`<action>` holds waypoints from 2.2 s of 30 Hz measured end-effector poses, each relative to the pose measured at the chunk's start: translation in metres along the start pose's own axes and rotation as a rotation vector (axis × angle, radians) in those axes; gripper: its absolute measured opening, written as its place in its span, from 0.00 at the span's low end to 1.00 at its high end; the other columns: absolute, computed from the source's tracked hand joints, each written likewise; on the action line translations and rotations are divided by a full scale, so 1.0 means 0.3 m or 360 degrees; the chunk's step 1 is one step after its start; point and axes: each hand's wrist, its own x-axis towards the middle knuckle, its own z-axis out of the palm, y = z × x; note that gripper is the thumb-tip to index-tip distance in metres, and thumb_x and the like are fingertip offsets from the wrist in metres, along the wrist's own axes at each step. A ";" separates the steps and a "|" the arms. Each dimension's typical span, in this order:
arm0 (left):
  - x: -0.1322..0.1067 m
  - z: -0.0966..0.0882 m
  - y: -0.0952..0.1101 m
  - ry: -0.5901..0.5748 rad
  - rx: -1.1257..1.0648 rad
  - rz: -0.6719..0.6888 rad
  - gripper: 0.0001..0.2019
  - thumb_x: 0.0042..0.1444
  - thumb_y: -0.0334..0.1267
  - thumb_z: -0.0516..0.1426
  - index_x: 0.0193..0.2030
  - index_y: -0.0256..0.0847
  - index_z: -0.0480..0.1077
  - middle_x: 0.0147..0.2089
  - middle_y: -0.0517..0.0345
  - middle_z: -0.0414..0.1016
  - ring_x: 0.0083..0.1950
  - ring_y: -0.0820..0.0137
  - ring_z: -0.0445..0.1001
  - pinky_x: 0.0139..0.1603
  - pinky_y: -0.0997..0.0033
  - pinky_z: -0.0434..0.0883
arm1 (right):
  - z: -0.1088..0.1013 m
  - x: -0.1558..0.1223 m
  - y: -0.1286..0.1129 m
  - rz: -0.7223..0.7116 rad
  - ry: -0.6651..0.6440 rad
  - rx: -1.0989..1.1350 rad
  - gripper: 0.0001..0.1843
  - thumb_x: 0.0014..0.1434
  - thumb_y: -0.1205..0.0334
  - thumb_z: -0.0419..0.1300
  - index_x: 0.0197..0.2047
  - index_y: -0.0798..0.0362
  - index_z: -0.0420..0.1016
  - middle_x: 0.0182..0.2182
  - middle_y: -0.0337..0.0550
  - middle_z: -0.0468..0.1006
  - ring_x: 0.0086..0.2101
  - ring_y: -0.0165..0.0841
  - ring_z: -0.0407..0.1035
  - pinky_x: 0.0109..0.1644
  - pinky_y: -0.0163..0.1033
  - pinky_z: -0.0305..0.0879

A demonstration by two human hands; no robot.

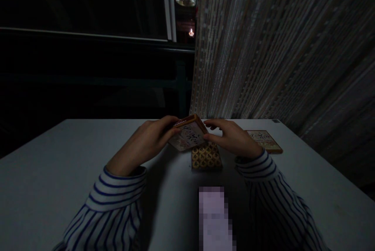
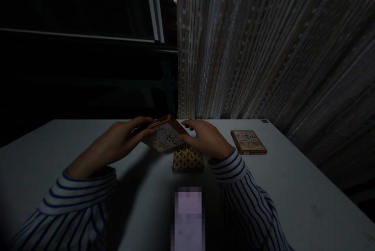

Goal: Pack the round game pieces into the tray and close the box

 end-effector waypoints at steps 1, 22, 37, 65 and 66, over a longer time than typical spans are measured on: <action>0.000 -0.002 0.001 0.0005 -0.0006 -0.0008 0.17 0.56 0.47 0.46 0.48 0.42 0.65 0.43 0.55 0.73 0.40 0.67 0.72 0.37 0.72 0.68 | -0.002 0.000 0.000 -0.0007 -0.0015 0.0000 0.21 0.52 0.56 0.57 0.49 0.51 0.68 0.41 0.42 0.74 0.39 0.33 0.67 0.40 0.38 0.61; 0.009 0.032 -0.023 0.0007 -0.0045 -0.0027 0.26 0.54 0.48 0.49 0.59 0.43 0.52 0.48 0.52 0.71 0.46 0.63 0.71 0.44 0.64 0.68 | -0.022 -0.007 -0.001 -0.0027 0.0010 -0.0193 0.19 0.54 0.60 0.55 0.50 0.47 0.69 0.37 0.41 0.76 0.36 0.33 0.68 0.39 0.37 0.61; 0.018 0.049 -0.008 0.0036 -0.0289 0.0034 0.22 0.55 0.47 0.48 0.56 0.44 0.59 0.53 0.55 0.68 0.50 0.64 0.69 0.48 0.65 0.69 | -0.021 -0.012 0.013 -0.0043 0.0118 -0.0165 0.19 0.54 0.58 0.55 0.50 0.49 0.68 0.43 0.42 0.75 0.42 0.36 0.67 0.45 0.42 0.62; 0.025 0.039 -0.019 0.0333 -0.0876 -0.0232 0.27 0.52 0.45 0.53 0.58 0.41 0.55 0.52 0.50 0.68 0.49 0.64 0.70 0.48 0.60 0.70 | -0.002 -0.015 0.011 0.0136 0.0142 0.0690 0.20 0.56 0.60 0.54 0.52 0.53 0.64 0.42 0.46 0.75 0.42 0.35 0.69 0.47 0.45 0.66; 0.026 0.044 -0.020 0.0325 -0.0911 -0.0246 0.28 0.52 0.44 0.54 0.59 0.41 0.54 0.52 0.49 0.69 0.49 0.64 0.70 0.48 0.60 0.70 | -0.001 -0.017 0.015 0.0155 0.0149 0.0734 0.20 0.56 0.60 0.54 0.52 0.53 0.64 0.42 0.46 0.76 0.42 0.35 0.69 0.47 0.45 0.66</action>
